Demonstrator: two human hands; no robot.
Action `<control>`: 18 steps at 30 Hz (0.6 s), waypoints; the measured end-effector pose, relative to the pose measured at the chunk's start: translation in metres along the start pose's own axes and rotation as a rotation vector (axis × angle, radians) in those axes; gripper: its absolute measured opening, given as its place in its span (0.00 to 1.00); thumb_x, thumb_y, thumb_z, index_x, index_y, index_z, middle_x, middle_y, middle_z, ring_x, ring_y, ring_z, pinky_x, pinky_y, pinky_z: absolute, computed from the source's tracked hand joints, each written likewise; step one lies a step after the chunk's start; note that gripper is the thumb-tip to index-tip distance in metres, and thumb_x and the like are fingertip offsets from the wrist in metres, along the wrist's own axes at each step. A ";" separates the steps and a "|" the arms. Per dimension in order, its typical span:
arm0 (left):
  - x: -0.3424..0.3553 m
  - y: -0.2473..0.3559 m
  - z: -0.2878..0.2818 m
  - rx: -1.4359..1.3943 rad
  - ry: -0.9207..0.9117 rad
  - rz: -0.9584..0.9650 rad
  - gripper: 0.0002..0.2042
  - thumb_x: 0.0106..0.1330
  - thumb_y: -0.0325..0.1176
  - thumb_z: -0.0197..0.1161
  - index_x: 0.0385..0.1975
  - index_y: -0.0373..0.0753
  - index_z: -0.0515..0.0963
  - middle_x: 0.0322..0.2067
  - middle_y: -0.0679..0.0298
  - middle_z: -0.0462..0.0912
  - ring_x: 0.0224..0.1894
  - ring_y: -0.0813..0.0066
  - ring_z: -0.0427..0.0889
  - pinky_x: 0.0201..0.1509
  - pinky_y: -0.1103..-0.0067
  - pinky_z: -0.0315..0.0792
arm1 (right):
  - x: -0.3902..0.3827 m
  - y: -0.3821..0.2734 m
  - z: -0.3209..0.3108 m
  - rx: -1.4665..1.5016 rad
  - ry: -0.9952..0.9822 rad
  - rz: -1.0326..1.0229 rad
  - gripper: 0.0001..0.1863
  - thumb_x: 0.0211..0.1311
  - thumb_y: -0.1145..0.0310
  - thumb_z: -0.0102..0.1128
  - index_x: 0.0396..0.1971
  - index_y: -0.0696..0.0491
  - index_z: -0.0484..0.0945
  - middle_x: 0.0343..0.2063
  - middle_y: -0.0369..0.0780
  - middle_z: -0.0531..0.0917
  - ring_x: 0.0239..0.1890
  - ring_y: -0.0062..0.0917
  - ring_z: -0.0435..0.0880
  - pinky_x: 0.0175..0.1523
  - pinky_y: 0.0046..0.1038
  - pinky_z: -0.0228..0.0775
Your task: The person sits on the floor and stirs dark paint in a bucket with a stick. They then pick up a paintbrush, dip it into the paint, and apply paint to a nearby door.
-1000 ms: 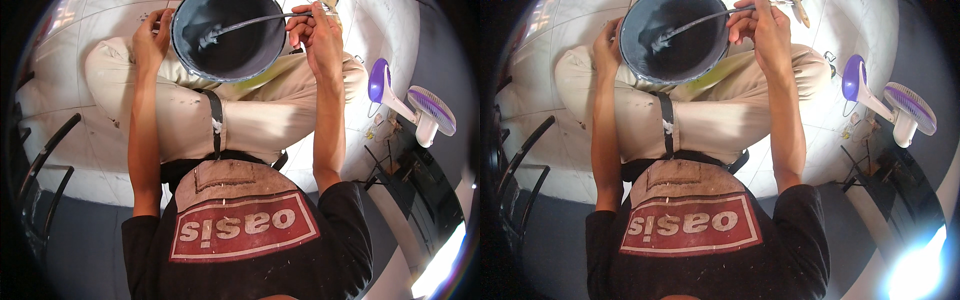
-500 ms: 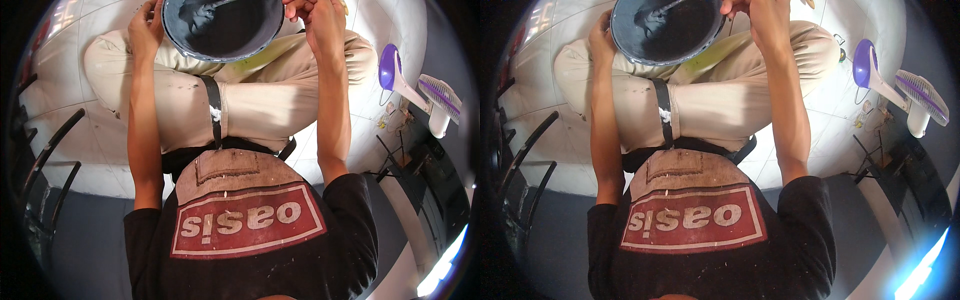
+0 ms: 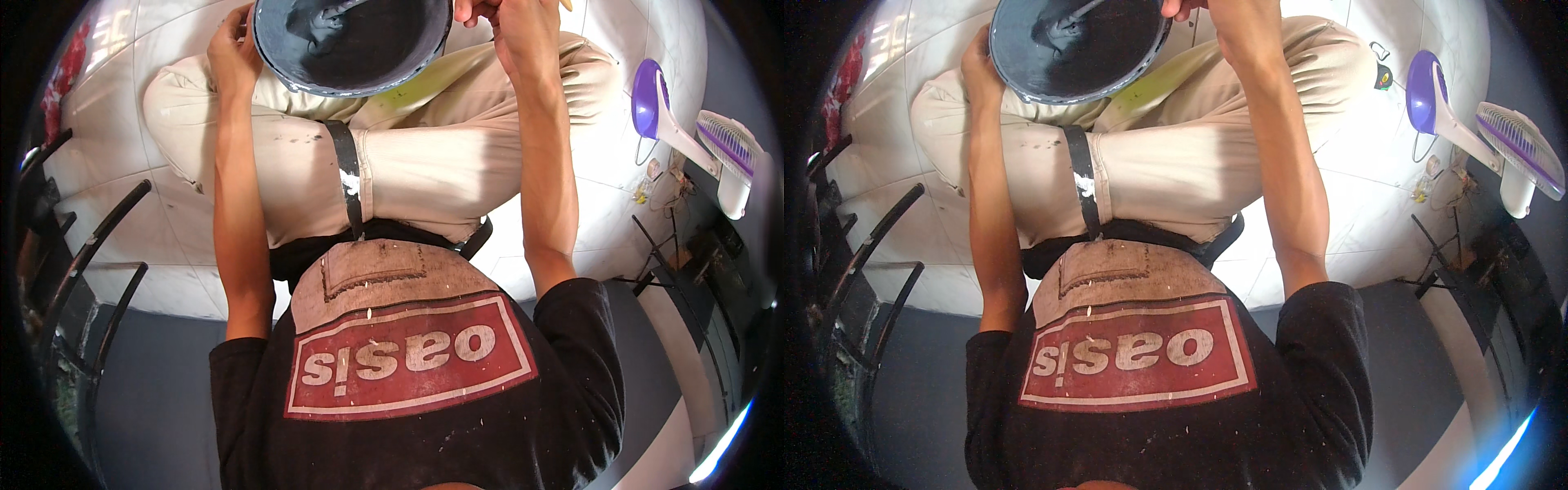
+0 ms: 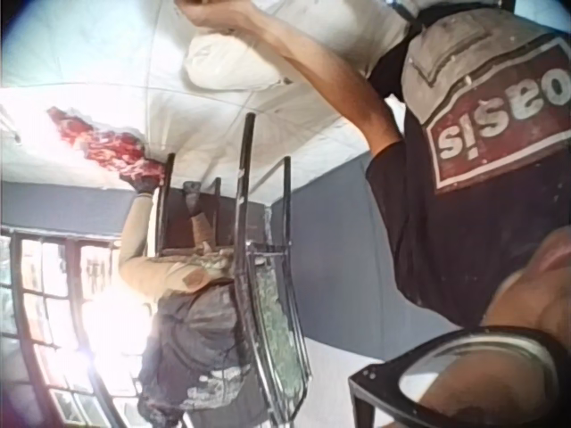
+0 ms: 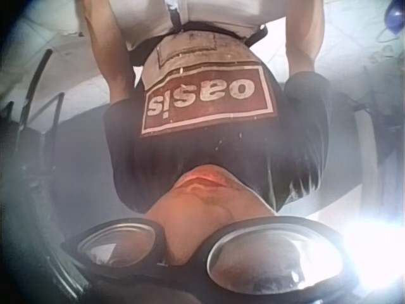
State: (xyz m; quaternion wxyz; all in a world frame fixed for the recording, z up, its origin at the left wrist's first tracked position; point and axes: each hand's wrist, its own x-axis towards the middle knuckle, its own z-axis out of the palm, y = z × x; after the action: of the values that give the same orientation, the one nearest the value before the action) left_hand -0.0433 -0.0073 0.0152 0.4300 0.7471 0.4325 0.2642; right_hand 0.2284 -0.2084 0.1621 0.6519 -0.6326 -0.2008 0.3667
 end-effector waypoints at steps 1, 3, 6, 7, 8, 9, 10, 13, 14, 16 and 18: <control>-0.001 0.001 0.000 0.017 -0.011 0.022 0.15 0.67 0.25 0.63 0.53 0.31 0.82 0.44 0.57 0.89 0.47 0.73 0.86 0.52 0.78 0.77 | -0.002 -0.001 0.000 -0.007 0.003 -0.001 0.26 0.83 0.53 0.43 0.39 0.63 0.78 0.22 0.45 0.82 0.15 0.27 0.79 0.21 0.24 0.68; -0.002 0.009 -0.001 0.053 -0.031 0.070 0.15 0.67 0.25 0.63 0.52 0.31 0.82 0.43 0.58 0.90 0.46 0.74 0.85 0.51 0.79 0.77 | -0.004 -0.006 0.001 -0.064 0.010 -0.022 0.27 0.83 0.52 0.43 0.38 0.63 0.78 0.21 0.44 0.81 0.14 0.24 0.78 0.19 0.22 0.66; -0.006 0.030 0.004 0.049 -0.009 -0.105 0.14 0.67 0.25 0.63 0.51 0.32 0.83 0.42 0.59 0.90 0.45 0.75 0.85 0.50 0.79 0.76 | -0.011 -0.016 0.004 -0.206 0.025 -0.058 0.27 0.84 0.51 0.43 0.36 0.62 0.78 0.18 0.42 0.80 0.11 0.20 0.74 0.17 0.19 0.62; -0.005 0.029 0.005 0.045 0.018 -0.058 0.13 0.70 0.31 0.63 0.51 0.35 0.84 0.38 0.59 0.89 0.40 0.75 0.85 0.45 0.79 0.77 | -0.017 -0.021 0.008 -0.249 0.037 -0.058 0.28 0.84 0.51 0.43 0.35 0.62 0.78 0.17 0.41 0.79 0.10 0.19 0.73 0.16 0.19 0.60; -0.006 0.027 0.007 0.042 0.051 -0.014 0.14 0.73 0.37 0.62 0.50 0.37 0.85 0.34 0.59 0.89 0.35 0.75 0.85 0.41 0.79 0.77 | -0.022 -0.025 0.011 -0.293 0.042 -0.058 0.28 0.84 0.51 0.43 0.34 0.61 0.78 0.16 0.40 0.79 0.09 0.17 0.71 0.16 0.18 0.59; -0.007 0.024 0.008 0.038 0.083 0.029 0.15 0.76 0.43 0.61 0.49 0.39 0.86 0.29 0.59 0.88 0.30 0.75 0.85 0.36 0.78 0.77 | -0.027 -0.029 0.013 -0.321 0.040 -0.070 0.28 0.84 0.52 0.43 0.33 0.61 0.78 0.15 0.40 0.78 0.09 0.17 0.71 0.16 0.18 0.59; -0.007 0.022 0.006 0.051 0.077 -0.005 0.15 0.76 0.43 0.61 0.49 0.40 0.86 0.30 0.59 0.88 0.30 0.75 0.85 0.36 0.79 0.78 | -0.033 -0.030 0.016 -0.350 0.037 -0.083 0.27 0.84 0.52 0.43 0.32 0.61 0.78 0.14 0.40 0.78 0.09 0.17 0.70 0.15 0.18 0.58; -0.006 0.029 0.010 0.046 0.065 0.008 0.15 0.76 0.43 0.62 0.50 0.40 0.86 0.31 0.59 0.88 0.30 0.74 0.85 0.36 0.78 0.78 | -0.041 -0.029 0.013 -0.380 0.048 -0.133 0.26 0.84 0.55 0.44 0.32 0.61 0.78 0.13 0.40 0.78 0.08 0.16 0.70 0.15 0.18 0.58; -0.005 0.028 0.011 0.046 0.068 0.027 0.15 0.76 0.43 0.62 0.50 0.40 0.86 0.31 0.59 0.88 0.31 0.73 0.85 0.36 0.77 0.78 | -0.043 -0.028 0.012 -0.375 0.050 -0.154 0.25 0.84 0.56 0.44 0.32 0.61 0.78 0.13 0.40 0.78 0.09 0.16 0.69 0.16 0.19 0.58; -0.002 0.030 0.011 0.051 0.080 0.066 0.14 0.76 0.42 0.62 0.49 0.41 0.86 0.31 0.59 0.88 0.31 0.73 0.86 0.36 0.76 0.78 | -0.045 -0.030 0.009 -0.386 0.060 -0.193 0.23 0.84 0.58 0.45 0.33 0.61 0.79 0.14 0.40 0.80 0.09 0.15 0.69 0.16 0.18 0.59; 0.000 0.022 0.011 -0.041 0.075 -0.054 0.14 0.76 0.43 0.61 0.49 0.41 0.86 0.32 0.61 0.89 0.32 0.73 0.86 0.37 0.76 0.78 | -0.046 -0.041 0.007 -0.554 0.028 -0.151 0.13 0.80 0.62 0.51 0.42 0.56 0.77 0.21 0.40 0.83 0.20 0.25 0.80 0.27 0.28 0.70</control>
State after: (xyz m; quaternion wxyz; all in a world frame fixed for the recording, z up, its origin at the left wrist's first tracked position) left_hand -0.0259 -0.0178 0.0288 0.4357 0.7158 0.4629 0.2892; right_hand 0.2031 -0.2346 0.2120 0.4824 -0.7750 -0.3306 0.2395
